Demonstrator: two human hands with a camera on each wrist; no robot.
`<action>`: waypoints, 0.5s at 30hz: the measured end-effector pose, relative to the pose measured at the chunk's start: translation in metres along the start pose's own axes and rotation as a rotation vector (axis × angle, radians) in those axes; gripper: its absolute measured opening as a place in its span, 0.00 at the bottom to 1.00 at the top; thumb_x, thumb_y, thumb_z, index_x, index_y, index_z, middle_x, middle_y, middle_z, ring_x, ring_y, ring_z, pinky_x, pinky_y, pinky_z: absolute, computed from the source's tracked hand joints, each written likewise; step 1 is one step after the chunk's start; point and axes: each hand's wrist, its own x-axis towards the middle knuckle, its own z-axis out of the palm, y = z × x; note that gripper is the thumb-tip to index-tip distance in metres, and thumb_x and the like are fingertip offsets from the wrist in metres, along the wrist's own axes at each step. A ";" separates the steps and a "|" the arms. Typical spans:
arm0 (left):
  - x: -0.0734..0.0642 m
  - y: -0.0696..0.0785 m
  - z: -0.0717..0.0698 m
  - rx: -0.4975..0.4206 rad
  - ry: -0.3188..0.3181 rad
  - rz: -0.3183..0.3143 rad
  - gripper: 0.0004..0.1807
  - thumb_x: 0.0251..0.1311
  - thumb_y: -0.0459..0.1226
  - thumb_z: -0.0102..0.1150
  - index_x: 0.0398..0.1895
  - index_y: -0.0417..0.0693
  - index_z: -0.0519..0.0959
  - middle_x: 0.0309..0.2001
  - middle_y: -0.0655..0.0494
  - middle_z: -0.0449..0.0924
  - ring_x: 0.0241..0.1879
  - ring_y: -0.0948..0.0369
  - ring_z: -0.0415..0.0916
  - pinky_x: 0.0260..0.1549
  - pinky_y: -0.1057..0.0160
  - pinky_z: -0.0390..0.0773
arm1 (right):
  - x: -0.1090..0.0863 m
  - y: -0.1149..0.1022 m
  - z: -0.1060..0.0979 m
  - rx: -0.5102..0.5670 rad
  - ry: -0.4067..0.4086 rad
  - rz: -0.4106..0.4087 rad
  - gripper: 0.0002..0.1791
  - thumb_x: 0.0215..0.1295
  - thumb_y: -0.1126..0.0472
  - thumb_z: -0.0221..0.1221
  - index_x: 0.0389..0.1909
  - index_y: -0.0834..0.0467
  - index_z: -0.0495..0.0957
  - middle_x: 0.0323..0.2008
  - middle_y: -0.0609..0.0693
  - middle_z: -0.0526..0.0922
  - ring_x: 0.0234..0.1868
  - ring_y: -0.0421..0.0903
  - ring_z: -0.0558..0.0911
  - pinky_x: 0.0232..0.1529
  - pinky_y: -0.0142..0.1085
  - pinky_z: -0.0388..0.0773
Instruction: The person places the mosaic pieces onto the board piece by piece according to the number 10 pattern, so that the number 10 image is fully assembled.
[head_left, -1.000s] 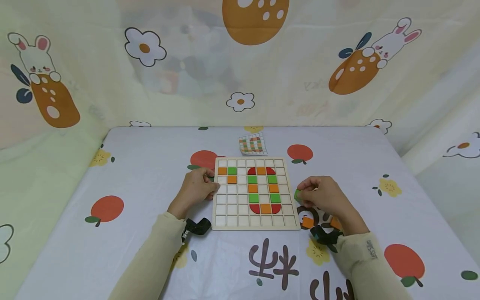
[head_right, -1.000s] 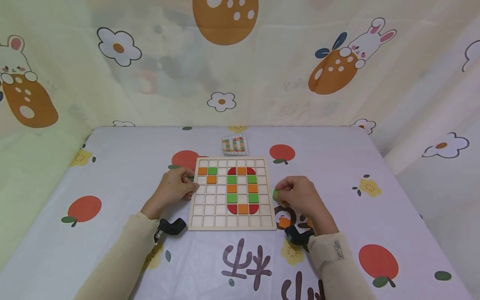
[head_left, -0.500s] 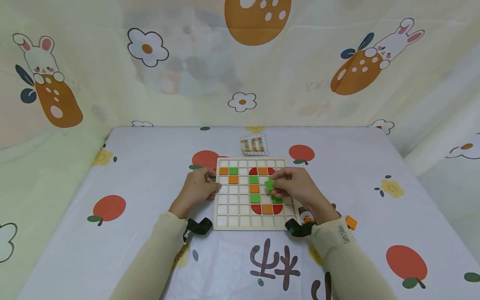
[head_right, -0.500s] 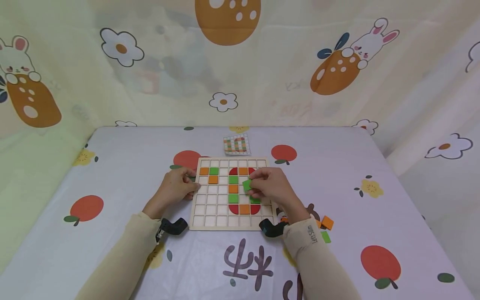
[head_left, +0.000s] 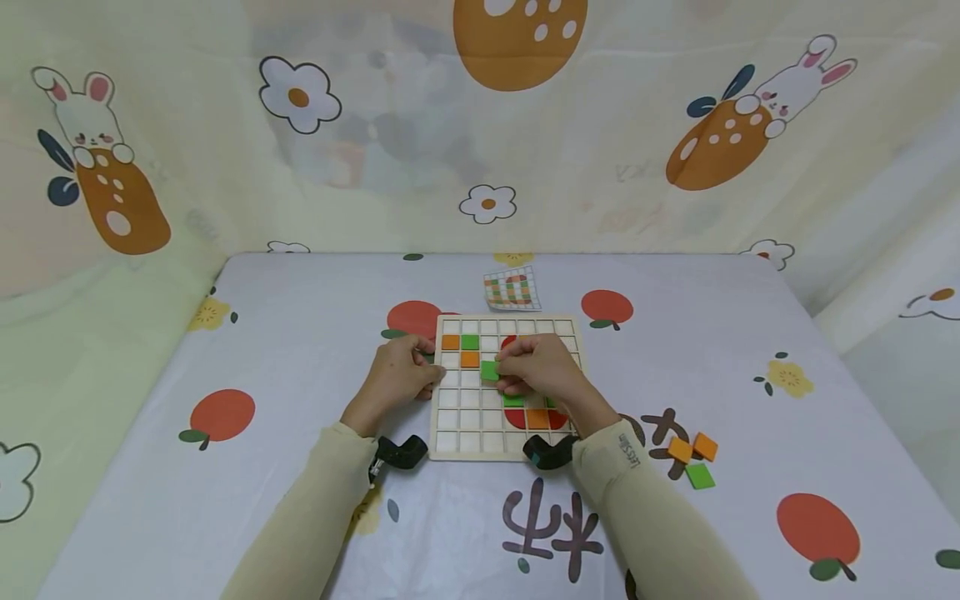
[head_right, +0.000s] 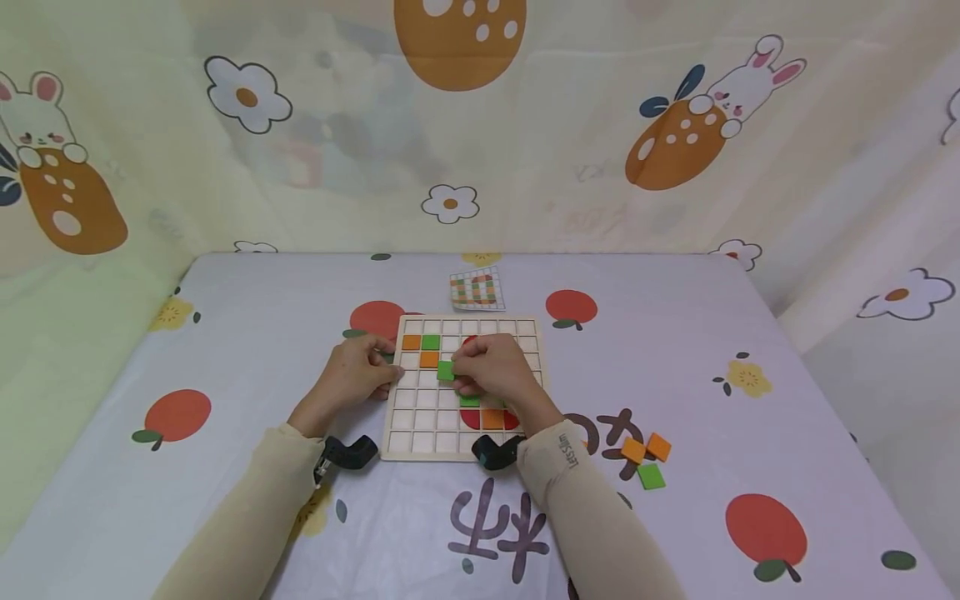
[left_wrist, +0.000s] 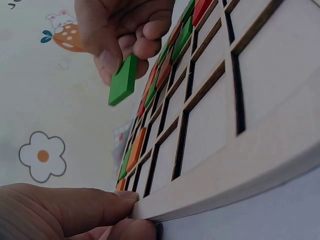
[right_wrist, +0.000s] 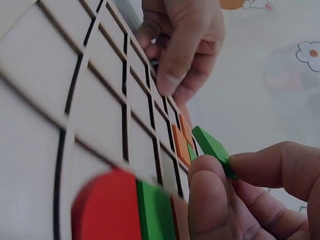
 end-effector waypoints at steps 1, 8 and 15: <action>0.000 0.000 0.000 0.004 0.000 0.004 0.18 0.62 0.31 0.71 0.53 0.34 0.79 0.30 0.49 0.80 0.20 0.62 0.82 0.23 0.66 0.83 | 0.001 0.000 0.002 0.003 -0.002 0.001 0.10 0.68 0.66 0.66 0.46 0.67 0.83 0.30 0.57 0.87 0.27 0.45 0.88 0.32 0.33 0.87; 0.000 0.001 0.001 0.010 0.001 -0.001 0.18 0.61 0.31 0.72 0.52 0.35 0.79 0.30 0.49 0.80 0.20 0.62 0.81 0.22 0.66 0.83 | 0.008 -0.004 0.017 0.015 -0.005 0.042 0.07 0.68 0.66 0.67 0.43 0.65 0.84 0.29 0.56 0.87 0.24 0.44 0.87 0.29 0.33 0.86; 0.001 0.000 0.001 -0.015 -0.001 -0.017 0.18 0.61 0.31 0.72 0.52 0.35 0.79 0.31 0.49 0.79 0.20 0.61 0.81 0.23 0.66 0.84 | 0.010 -0.007 0.024 -0.036 -0.017 0.018 0.06 0.68 0.67 0.67 0.42 0.65 0.85 0.30 0.57 0.87 0.23 0.44 0.86 0.29 0.34 0.87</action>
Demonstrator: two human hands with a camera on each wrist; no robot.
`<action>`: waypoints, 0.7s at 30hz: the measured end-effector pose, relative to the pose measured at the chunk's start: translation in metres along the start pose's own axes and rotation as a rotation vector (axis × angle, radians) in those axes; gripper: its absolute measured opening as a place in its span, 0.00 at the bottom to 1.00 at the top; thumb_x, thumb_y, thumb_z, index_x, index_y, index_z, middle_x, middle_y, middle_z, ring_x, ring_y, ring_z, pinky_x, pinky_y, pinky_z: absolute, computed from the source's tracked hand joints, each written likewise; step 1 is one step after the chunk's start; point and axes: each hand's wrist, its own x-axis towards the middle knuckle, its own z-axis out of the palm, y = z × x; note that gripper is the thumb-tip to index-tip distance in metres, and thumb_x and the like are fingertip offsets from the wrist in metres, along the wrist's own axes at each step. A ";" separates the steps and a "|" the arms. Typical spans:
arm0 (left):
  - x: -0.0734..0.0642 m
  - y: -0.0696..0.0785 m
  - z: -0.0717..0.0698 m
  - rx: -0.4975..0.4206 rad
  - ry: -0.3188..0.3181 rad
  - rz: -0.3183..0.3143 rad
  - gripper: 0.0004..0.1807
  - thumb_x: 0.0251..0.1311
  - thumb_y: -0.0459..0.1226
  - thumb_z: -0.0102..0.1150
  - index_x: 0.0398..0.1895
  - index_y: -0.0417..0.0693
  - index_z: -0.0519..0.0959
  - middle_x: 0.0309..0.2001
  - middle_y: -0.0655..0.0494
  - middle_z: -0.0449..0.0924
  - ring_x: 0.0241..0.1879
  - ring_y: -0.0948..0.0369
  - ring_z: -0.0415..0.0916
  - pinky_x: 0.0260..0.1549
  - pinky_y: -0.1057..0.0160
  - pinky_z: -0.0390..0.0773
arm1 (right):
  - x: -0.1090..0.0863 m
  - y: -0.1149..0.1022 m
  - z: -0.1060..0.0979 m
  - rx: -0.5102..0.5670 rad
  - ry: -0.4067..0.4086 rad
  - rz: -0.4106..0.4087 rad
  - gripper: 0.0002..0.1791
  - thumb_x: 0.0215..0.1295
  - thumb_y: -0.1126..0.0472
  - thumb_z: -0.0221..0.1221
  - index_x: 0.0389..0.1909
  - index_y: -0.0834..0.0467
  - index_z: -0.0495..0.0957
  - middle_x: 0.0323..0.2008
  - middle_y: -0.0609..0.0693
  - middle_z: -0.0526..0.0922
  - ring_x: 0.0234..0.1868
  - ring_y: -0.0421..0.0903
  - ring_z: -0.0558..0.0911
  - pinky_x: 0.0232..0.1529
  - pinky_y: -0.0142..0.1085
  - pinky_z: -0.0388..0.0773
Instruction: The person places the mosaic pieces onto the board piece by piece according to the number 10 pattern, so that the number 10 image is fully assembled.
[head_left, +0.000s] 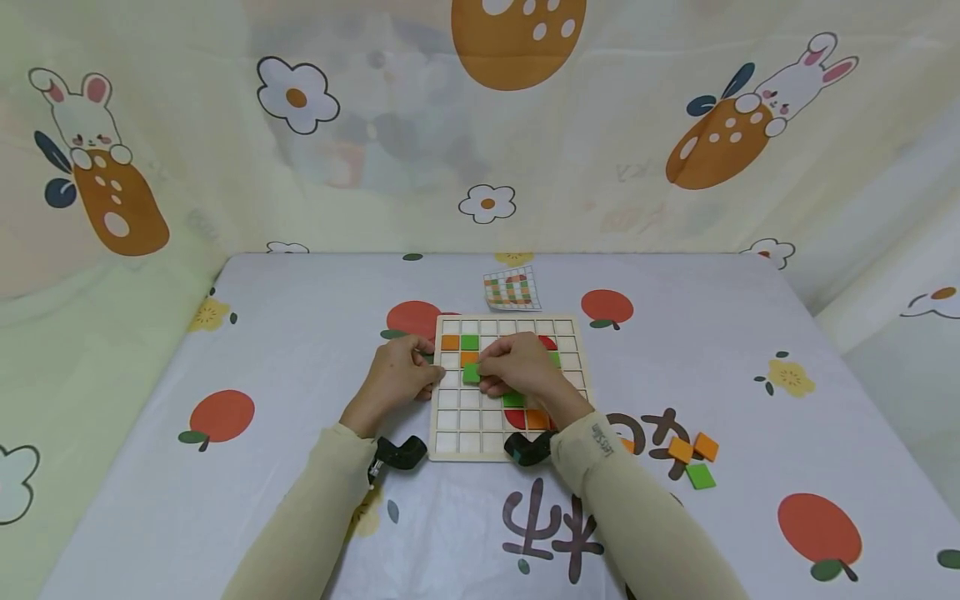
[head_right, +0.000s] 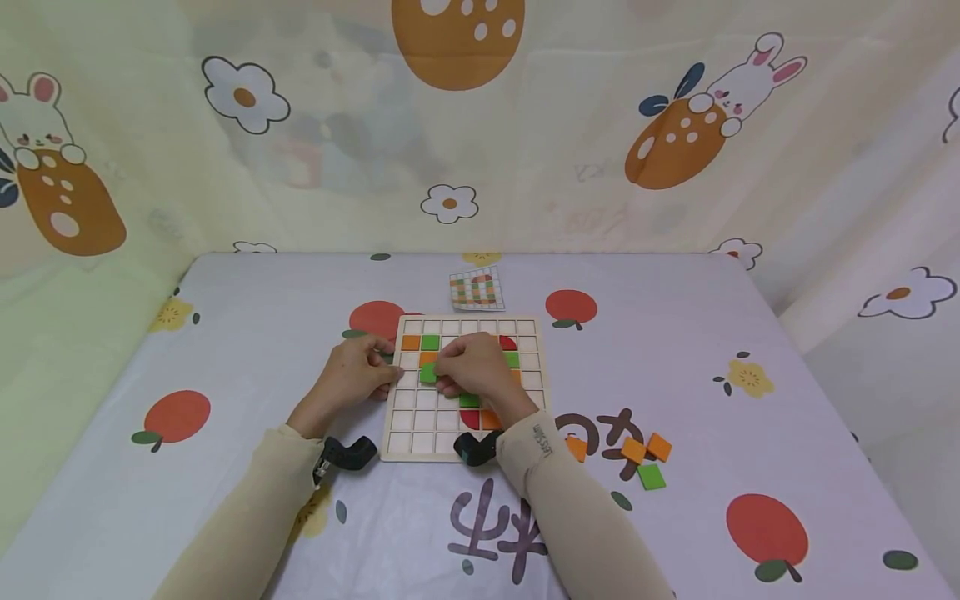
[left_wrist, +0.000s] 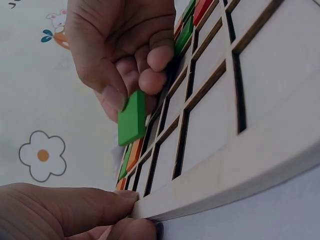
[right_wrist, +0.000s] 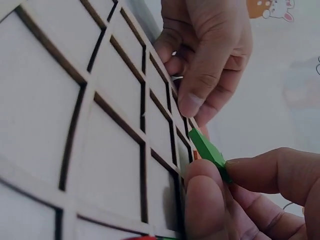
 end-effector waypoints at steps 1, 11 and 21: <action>0.000 0.000 0.000 -0.002 0.000 0.001 0.18 0.61 0.31 0.72 0.52 0.35 0.79 0.31 0.49 0.79 0.20 0.61 0.81 0.23 0.66 0.84 | 0.000 0.000 0.001 -0.005 0.002 0.002 0.05 0.68 0.67 0.67 0.41 0.64 0.85 0.30 0.57 0.87 0.23 0.44 0.86 0.29 0.34 0.86; -0.001 0.000 0.000 0.019 0.001 0.020 0.18 0.61 0.31 0.72 0.52 0.35 0.79 0.29 0.49 0.80 0.20 0.61 0.81 0.22 0.66 0.83 | 0.000 0.001 0.006 -0.032 0.016 -0.016 0.04 0.67 0.68 0.67 0.39 0.65 0.85 0.30 0.57 0.86 0.22 0.44 0.85 0.27 0.33 0.85; 0.000 -0.001 0.000 0.027 0.003 0.020 0.18 0.61 0.31 0.72 0.52 0.35 0.79 0.29 0.49 0.81 0.19 0.62 0.81 0.22 0.67 0.83 | 0.001 0.003 0.007 -0.056 0.036 -0.016 0.03 0.67 0.68 0.67 0.40 0.64 0.85 0.29 0.57 0.86 0.22 0.44 0.84 0.27 0.33 0.85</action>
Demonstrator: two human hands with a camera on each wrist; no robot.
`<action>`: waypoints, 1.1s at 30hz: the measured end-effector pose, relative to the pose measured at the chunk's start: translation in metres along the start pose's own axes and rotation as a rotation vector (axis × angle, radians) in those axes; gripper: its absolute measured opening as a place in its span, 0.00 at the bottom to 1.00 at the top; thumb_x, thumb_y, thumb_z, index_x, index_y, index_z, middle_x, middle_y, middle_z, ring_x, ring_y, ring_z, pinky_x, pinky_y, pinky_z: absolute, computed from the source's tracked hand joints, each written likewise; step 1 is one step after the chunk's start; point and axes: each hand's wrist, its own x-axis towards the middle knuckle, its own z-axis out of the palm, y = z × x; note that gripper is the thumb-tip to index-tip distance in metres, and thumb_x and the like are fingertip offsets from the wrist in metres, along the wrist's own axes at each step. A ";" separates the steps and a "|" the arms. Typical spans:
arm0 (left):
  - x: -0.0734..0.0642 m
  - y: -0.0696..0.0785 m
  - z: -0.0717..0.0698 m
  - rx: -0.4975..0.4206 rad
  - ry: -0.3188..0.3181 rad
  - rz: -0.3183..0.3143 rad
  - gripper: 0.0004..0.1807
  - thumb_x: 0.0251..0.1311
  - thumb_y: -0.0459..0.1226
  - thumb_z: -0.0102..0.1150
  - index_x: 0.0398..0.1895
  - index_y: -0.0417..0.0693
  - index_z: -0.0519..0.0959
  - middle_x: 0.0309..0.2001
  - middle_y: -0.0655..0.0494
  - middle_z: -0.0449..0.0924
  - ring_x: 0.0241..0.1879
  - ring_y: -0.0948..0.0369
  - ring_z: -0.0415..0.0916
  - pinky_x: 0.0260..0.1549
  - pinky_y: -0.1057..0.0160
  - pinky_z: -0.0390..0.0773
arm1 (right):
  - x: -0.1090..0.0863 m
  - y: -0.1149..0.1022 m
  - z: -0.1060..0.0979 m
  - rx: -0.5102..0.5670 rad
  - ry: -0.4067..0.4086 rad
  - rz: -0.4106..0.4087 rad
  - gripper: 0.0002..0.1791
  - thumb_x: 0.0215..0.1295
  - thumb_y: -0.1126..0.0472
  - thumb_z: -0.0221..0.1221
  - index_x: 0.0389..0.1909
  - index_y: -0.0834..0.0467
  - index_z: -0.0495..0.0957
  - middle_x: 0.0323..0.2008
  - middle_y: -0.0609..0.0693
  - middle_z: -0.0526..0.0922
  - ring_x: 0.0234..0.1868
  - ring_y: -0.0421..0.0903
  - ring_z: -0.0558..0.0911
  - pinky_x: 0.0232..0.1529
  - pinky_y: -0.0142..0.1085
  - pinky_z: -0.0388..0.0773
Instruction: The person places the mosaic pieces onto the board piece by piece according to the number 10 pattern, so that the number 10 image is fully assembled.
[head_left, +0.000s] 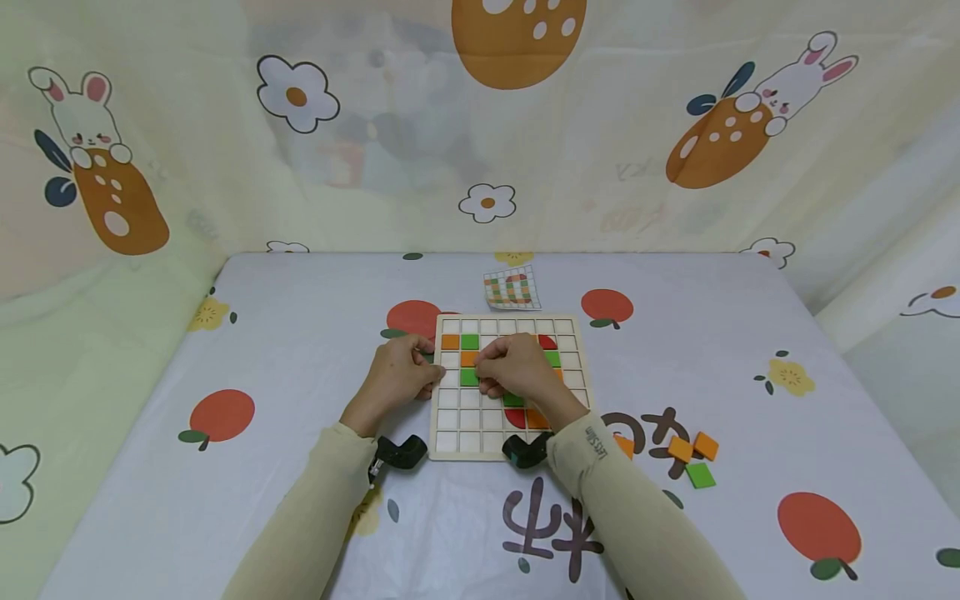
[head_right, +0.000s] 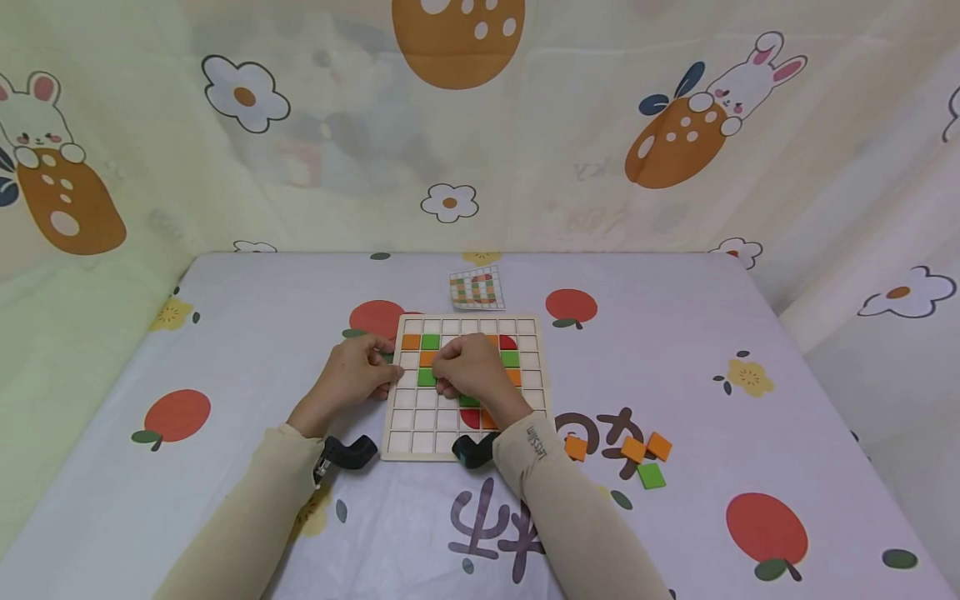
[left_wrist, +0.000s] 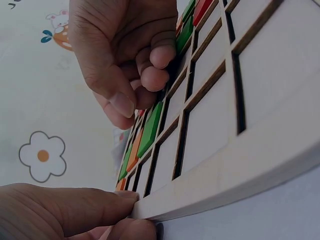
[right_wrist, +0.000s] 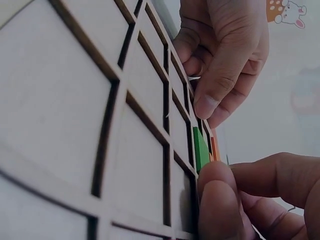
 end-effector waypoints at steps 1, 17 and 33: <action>0.000 0.000 0.000 0.001 0.000 -0.001 0.18 0.61 0.31 0.72 0.52 0.35 0.79 0.29 0.49 0.81 0.19 0.62 0.81 0.22 0.67 0.83 | 0.000 0.000 0.000 0.000 0.002 -0.002 0.03 0.67 0.68 0.67 0.40 0.64 0.85 0.29 0.57 0.86 0.22 0.44 0.84 0.27 0.33 0.85; 0.002 -0.002 0.000 0.002 -0.015 -0.008 0.19 0.63 0.32 0.71 0.53 0.35 0.78 0.29 0.49 0.81 0.20 0.61 0.81 0.22 0.67 0.82 | -0.058 0.022 -0.076 -0.046 0.058 -0.107 0.15 0.72 0.61 0.64 0.52 0.67 0.83 0.39 0.61 0.85 0.33 0.50 0.84 0.35 0.37 0.87; 0.000 0.000 -0.002 -0.002 -0.024 -0.012 0.19 0.63 0.31 0.70 0.54 0.34 0.77 0.30 0.48 0.82 0.20 0.61 0.80 0.25 0.67 0.83 | -0.123 0.089 -0.129 -0.169 0.144 0.078 0.15 0.66 0.62 0.70 0.46 0.68 0.82 0.28 0.53 0.85 0.25 0.46 0.81 0.28 0.34 0.84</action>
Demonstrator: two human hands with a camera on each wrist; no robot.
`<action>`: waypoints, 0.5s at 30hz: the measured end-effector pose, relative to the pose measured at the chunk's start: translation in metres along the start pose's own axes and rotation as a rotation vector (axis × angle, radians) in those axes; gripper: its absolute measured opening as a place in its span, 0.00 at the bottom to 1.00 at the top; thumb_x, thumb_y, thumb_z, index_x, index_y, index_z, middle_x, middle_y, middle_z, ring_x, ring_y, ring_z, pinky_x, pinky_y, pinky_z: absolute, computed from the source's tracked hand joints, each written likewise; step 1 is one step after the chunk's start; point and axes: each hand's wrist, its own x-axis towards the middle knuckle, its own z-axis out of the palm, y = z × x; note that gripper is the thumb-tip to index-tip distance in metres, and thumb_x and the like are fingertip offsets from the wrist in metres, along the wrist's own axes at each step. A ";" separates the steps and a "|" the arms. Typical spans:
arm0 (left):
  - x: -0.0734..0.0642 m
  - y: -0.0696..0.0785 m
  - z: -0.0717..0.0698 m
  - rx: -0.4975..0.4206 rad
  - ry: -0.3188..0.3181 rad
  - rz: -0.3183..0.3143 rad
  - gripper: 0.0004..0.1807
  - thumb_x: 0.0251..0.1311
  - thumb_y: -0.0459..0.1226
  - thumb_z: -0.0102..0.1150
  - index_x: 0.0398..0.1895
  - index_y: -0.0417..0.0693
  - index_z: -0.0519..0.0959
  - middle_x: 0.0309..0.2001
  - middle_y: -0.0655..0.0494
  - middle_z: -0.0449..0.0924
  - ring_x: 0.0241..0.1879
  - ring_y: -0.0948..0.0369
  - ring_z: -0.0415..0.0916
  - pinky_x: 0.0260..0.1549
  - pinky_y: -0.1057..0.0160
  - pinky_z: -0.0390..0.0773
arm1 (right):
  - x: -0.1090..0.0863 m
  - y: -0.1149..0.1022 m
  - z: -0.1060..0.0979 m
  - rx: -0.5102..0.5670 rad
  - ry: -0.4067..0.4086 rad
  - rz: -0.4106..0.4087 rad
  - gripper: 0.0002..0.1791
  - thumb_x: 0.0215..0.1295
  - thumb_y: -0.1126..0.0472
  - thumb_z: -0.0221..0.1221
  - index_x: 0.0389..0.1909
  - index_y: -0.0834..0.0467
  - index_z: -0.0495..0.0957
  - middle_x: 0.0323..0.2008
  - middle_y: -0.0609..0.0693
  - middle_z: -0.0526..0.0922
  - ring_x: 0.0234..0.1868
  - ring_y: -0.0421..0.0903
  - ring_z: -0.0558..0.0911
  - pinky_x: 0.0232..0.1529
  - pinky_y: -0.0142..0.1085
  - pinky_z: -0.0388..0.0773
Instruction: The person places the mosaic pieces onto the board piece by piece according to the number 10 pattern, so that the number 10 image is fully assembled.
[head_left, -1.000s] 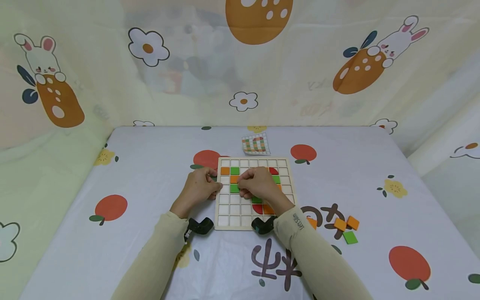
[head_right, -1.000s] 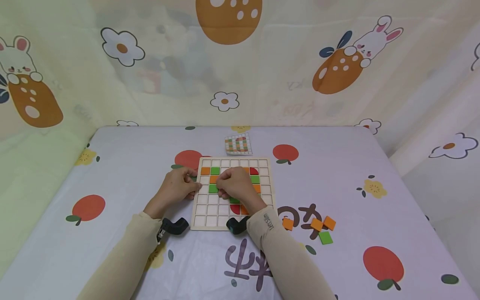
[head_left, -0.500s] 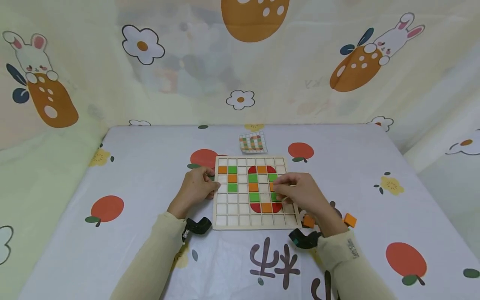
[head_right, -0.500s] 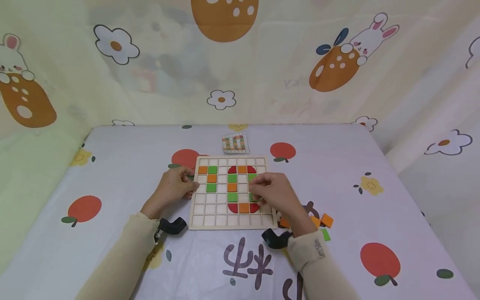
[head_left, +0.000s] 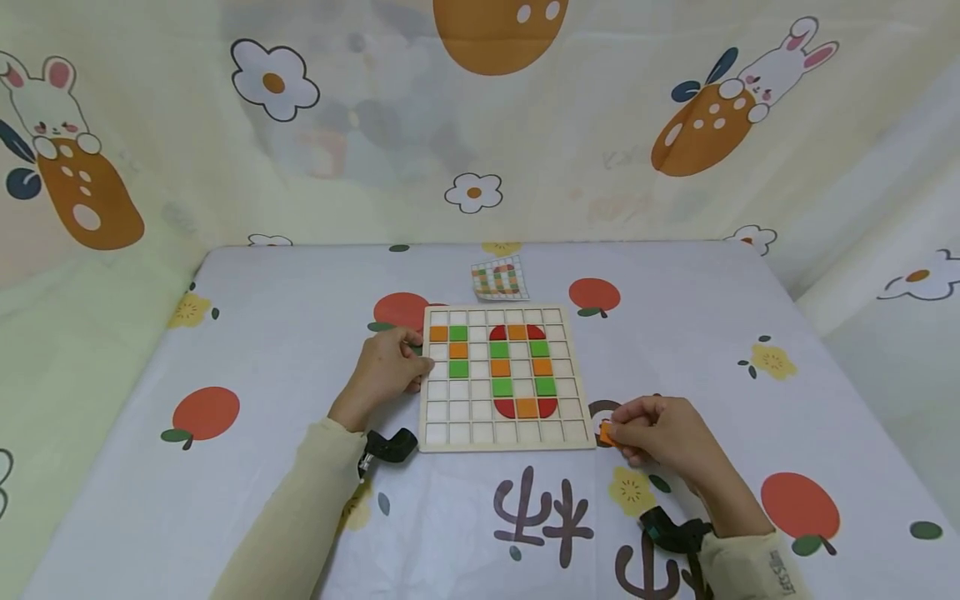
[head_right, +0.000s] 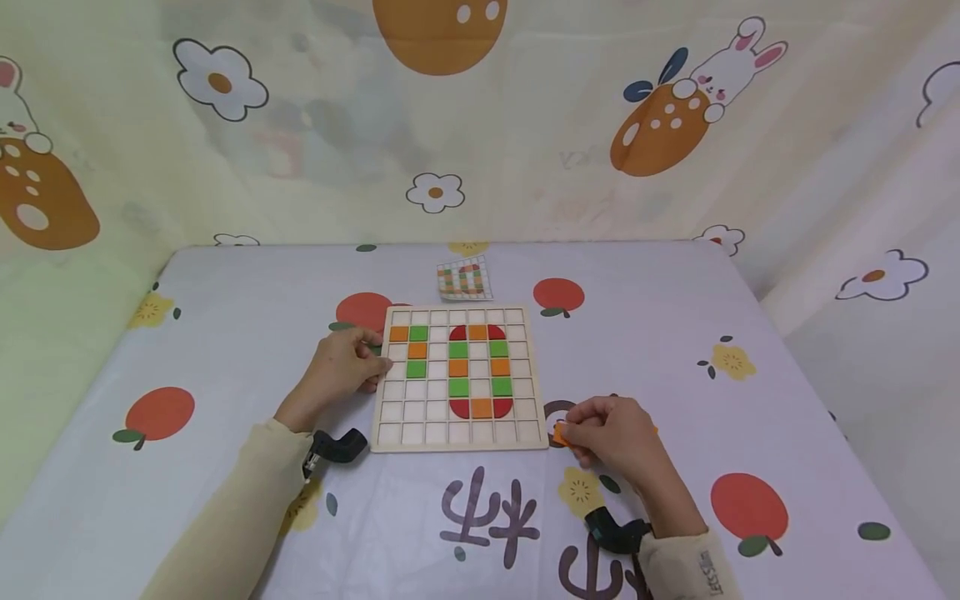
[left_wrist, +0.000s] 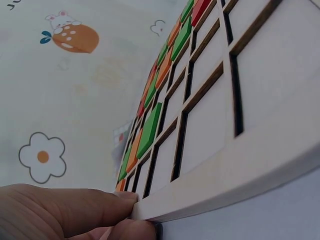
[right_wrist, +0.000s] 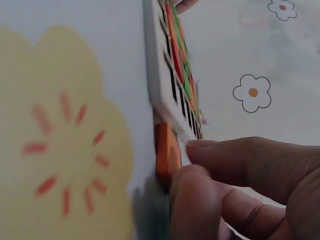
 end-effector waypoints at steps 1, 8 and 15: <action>0.000 0.000 0.000 0.004 0.000 0.002 0.19 0.63 0.31 0.70 0.54 0.34 0.77 0.30 0.48 0.82 0.20 0.61 0.80 0.25 0.67 0.83 | -0.001 0.001 0.000 -0.014 0.007 0.010 0.14 0.65 0.62 0.70 0.46 0.67 0.82 0.26 0.52 0.84 0.25 0.46 0.80 0.28 0.34 0.83; 0.000 0.000 0.001 0.018 0.005 0.003 0.19 0.63 0.32 0.71 0.54 0.34 0.78 0.30 0.48 0.82 0.20 0.61 0.80 0.24 0.68 0.82 | -0.004 -0.001 0.005 -0.123 0.035 0.016 0.13 0.59 0.65 0.73 0.41 0.65 0.83 0.27 0.52 0.83 0.25 0.45 0.81 0.27 0.34 0.84; -0.001 0.002 0.001 0.026 0.011 0.011 0.19 0.63 0.32 0.71 0.54 0.34 0.78 0.30 0.48 0.82 0.19 0.62 0.80 0.23 0.68 0.82 | -0.007 -0.004 0.008 -0.162 0.057 -0.032 0.11 0.58 0.65 0.74 0.37 0.65 0.82 0.27 0.52 0.83 0.25 0.45 0.82 0.26 0.34 0.82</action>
